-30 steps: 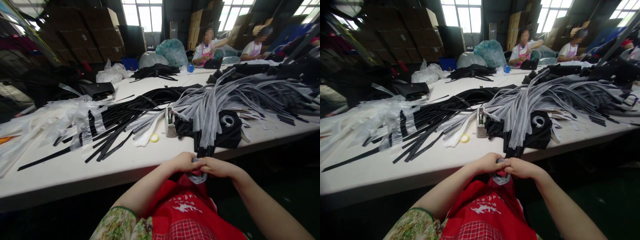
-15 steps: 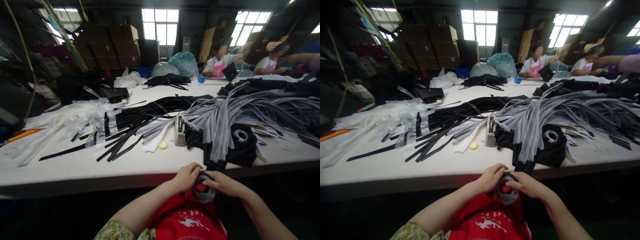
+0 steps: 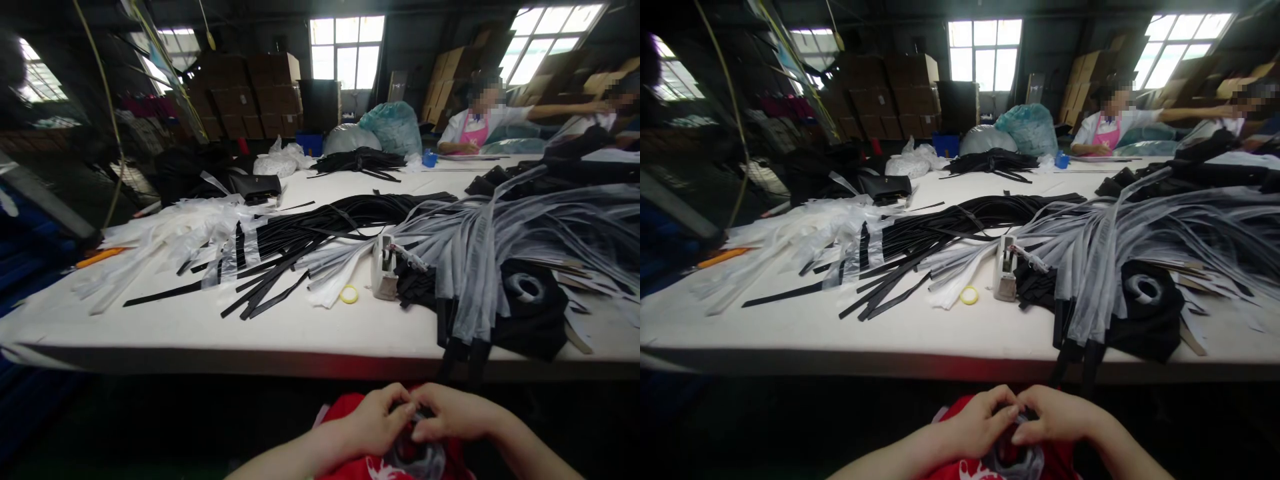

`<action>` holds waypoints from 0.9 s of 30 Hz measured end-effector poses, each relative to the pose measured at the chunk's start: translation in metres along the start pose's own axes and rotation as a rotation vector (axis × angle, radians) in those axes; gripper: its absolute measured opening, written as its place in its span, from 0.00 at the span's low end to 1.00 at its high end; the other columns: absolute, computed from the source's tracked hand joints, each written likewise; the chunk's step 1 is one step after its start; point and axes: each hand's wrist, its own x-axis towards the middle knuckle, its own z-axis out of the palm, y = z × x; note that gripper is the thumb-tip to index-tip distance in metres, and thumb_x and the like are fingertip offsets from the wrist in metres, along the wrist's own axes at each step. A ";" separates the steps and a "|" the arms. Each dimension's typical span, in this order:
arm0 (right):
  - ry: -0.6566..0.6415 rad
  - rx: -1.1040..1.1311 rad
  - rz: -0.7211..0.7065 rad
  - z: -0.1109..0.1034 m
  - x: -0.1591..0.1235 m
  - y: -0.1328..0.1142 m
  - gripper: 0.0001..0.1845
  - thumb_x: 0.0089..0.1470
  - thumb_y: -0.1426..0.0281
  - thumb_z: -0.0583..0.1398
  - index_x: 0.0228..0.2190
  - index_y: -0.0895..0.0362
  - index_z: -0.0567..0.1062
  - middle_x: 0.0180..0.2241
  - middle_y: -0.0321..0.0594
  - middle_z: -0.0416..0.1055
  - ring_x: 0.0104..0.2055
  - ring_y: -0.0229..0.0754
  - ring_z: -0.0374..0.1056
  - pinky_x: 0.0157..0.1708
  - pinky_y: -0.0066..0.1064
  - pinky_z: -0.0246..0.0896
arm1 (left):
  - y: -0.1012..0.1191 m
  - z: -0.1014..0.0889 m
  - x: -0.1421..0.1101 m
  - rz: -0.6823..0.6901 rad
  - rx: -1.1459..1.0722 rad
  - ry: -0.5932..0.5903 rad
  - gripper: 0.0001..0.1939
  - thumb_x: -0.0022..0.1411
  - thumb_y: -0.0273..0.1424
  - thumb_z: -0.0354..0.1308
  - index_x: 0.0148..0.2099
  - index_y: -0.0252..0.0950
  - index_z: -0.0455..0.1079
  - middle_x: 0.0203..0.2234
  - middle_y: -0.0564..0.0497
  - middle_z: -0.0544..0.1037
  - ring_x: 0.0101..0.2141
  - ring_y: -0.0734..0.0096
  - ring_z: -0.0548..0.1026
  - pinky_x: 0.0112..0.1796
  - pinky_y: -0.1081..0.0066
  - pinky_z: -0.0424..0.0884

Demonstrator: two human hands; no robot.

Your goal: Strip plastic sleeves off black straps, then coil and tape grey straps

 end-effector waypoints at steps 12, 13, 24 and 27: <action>0.638 -0.217 -0.049 -0.101 0.077 -0.032 0.17 0.55 0.57 0.56 0.32 0.58 0.75 0.28 0.41 0.75 0.30 0.41 0.69 0.32 0.31 0.62 | 0.007 0.013 0.006 0.006 -0.067 -0.040 0.18 0.64 0.42 0.52 0.46 0.36 0.76 0.37 0.47 0.81 0.37 0.67 0.77 0.38 0.73 0.71; 0.613 -0.246 -0.068 -0.100 0.089 -0.037 0.16 0.55 0.58 0.56 0.32 0.58 0.76 0.28 0.41 0.75 0.30 0.41 0.70 0.32 0.31 0.62 | 0.005 0.014 0.007 -0.014 -0.084 -0.001 0.18 0.64 0.41 0.52 0.45 0.36 0.76 0.35 0.48 0.81 0.34 0.68 0.77 0.36 0.74 0.71; 0.784 -0.620 -0.062 -0.099 0.172 -0.039 0.12 0.55 0.65 0.56 0.35 0.56 0.76 0.33 0.43 0.76 0.34 0.44 0.70 0.34 0.32 0.61 | -0.048 -0.116 -0.008 -0.066 -0.546 0.907 0.26 0.57 0.51 0.56 0.42 0.32 0.72 0.14 0.62 0.58 0.12 0.82 0.56 0.18 0.76 0.67; 0.888 -0.689 -0.047 -0.095 0.184 -0.034 0.21 0.51 0.61 0.60 0.44 0.59 0.73 0.43 0.51 0.74 0.44 0.52 0.69 0.43 0.38 0.62 | -0.056 -0.154 -0.007 -0.028 -0.514 1.008 0.25 0.57 0.50 0.57 0.43 0.33 0.71 0.15 0.63 0.58 0.14 0.83 0.55 0.20 0.76 0.70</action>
